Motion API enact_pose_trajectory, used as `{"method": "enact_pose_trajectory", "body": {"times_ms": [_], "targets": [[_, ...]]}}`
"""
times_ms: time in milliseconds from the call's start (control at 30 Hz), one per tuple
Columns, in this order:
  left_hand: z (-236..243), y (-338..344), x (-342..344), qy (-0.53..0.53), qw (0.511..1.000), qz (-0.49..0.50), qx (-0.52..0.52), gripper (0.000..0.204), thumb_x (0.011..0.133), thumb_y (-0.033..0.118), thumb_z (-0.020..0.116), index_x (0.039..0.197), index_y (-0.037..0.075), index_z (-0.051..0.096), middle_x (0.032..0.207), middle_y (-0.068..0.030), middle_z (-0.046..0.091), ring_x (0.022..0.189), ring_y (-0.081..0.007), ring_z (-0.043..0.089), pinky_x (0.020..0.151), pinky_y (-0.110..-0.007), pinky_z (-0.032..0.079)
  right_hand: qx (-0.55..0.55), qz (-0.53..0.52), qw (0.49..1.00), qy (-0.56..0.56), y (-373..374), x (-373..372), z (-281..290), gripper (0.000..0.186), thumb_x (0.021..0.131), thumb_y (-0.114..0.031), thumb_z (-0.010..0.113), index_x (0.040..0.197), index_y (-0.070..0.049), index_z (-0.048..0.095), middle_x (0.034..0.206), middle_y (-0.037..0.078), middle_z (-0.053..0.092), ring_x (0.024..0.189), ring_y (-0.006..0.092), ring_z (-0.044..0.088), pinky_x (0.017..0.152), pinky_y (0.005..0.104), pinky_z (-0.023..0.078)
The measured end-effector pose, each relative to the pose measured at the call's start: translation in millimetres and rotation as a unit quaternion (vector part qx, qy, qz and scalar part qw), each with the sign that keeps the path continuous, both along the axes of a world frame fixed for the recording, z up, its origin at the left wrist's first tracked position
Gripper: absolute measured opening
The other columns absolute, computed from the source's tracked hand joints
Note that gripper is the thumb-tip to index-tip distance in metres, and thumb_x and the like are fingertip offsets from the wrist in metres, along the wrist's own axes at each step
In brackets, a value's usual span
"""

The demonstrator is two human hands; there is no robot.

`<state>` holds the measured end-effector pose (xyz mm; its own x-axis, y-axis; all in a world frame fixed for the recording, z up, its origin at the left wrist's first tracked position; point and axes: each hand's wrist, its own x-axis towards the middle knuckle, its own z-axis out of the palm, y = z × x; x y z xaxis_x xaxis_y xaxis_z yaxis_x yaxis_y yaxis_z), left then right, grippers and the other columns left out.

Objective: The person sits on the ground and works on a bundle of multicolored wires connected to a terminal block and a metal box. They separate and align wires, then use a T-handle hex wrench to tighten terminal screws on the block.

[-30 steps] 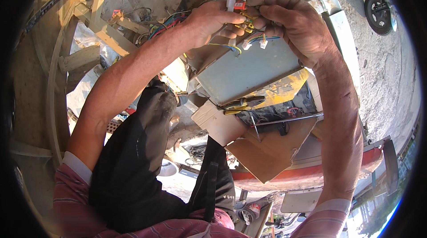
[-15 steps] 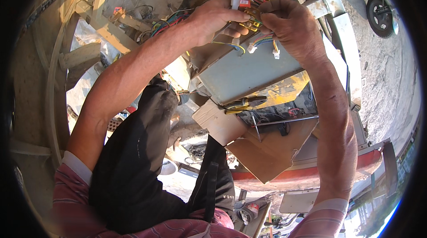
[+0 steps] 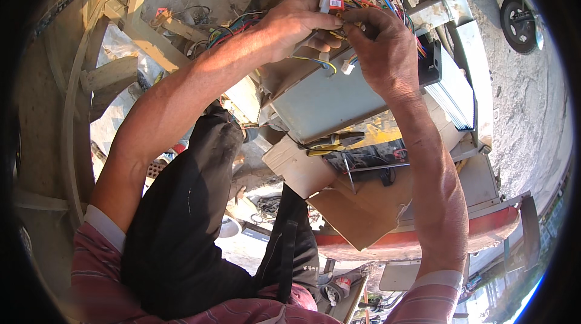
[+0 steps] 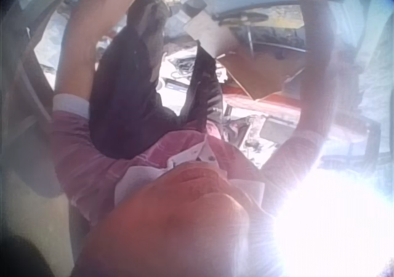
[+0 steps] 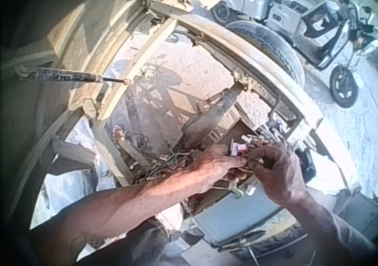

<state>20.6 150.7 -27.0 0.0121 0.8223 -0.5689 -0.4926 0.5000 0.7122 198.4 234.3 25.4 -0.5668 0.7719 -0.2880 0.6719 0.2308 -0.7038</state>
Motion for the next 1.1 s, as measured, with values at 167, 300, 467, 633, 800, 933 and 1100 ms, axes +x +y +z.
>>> {"method": "enact_pose_trajectory", "body": {"times_ms": [167,300,467,633,800,933,1100], "targets": [[-2,-3,-2,-0.016,1.0,-0.001,0.002,0.029,0.1,0.017,0.07,0.123,-0.001,0.065,0.111,-0.0122,0.074,0.09,-0.0215,0.076,0.078,-0.034,0.062,0.069,0.018,0.997,0.021,-7,-4,2,0.021,0.096,-0.015,0.075,0.115,-0.008,0.08,0.075,-0.005,0.063,0.065,0.0024,0.048,0.06,0.0238,0.044],[1,-5,-6,-0.009,0.999,-0.027,-0.013,0.032,0.102,0.024,0.068,0.127,0.004,0.064,0.113,-0.0094,0.073,0.099,-0.0196,0.073,0.086,-0.037,0.059,0.128,0.044,0.991,0.013,-7,-5,3,0.023,0.093,-0.015,0.075,0.115,-0.009,0.08,0.077,0.001,0.066,0.064,0.0047,0.052,0.061,0.0263,0.047],[-1,-5,-6,-0.018,0.999,-0.031,0.003,0.032,0.103,0.024,0.067,0.128,0.005,0.064,0.113,-0.0091,0.074,0.101,-0.02,0.073,0.087,-0.037,0.059,0.14,0.061,0.988,0.025,-7,-4,2,0.023,0.093,-0.018,0.072,0.112,-0.007,0.078,0.096,0.012,0.074,0.078,0.024,0.071,0.075,0.0369,0.058],[-8,-4,-6,-0.028,0.999,-0.029,0.006,0.033,0.103,0.022,0.066,0.132,0.005,0.063,0.115,-0.0086,0.073,0.101,-0.0205,0.073,0.087,-0.036,0.059,0.161,0.056,0.985,0.02,-8,-4,-1,0.021,0.093,-0.019,0.073,0.109,-0.006,0.077,0.097,0.012,0.074,0.079,0.0262,0.071,0.074,0.0384,0.057],[-12,-4,-7,-0.042,0.998,-0.036,0.023,0.034,0.103,0.021,0.066,0.133,0.005,0.064,0.117,-0.0078,0.072,0.101,-0.02,0.074,0.086,-0.035,0.059,0.197,0.091,0.976,0.027,-5,-5,-3,0.02,0.092,-0.015,0.074,0.11,-0.007,0.077,0.093,0.01,0.074,0.072,0.0215,0.068,0.07,0.0354,0.056],[-10,-4,-8,-0.042,0.998,-0.041,0.015,0.035,0.103,0.021,0.066,0.133,0.005,0.063,0.118,-0.008,0.071,0.1,-0.0196,0.074,0.087,-0.035,0.06,0.19,0.101,0.977,0.006,-4,-6,-2,0.018,0.093,-0.021,0.071,0.107,-0.011,0.077,0.103,0.013,0.074,0.09,0.0372,0.073,0.079,0.0458,0.059],[-5,-6,-8,-0.033,0.998,-0.045,0.017,0.034,0.104,0.023,0.066,0.134,0.006,0.063,0.118,-0.0069,0.071,0.099,-0.0186,0.073,0.087,-0.034,0.06,0.221,0.145,0.964,-0.022,-1,-7,5,0.016,0.094,-0.023,0.071,0.105,-0.012,0.074,0.102,0.011,0.074,0.089,0.0368,0.073,0.075,0.047,0.06]]}}
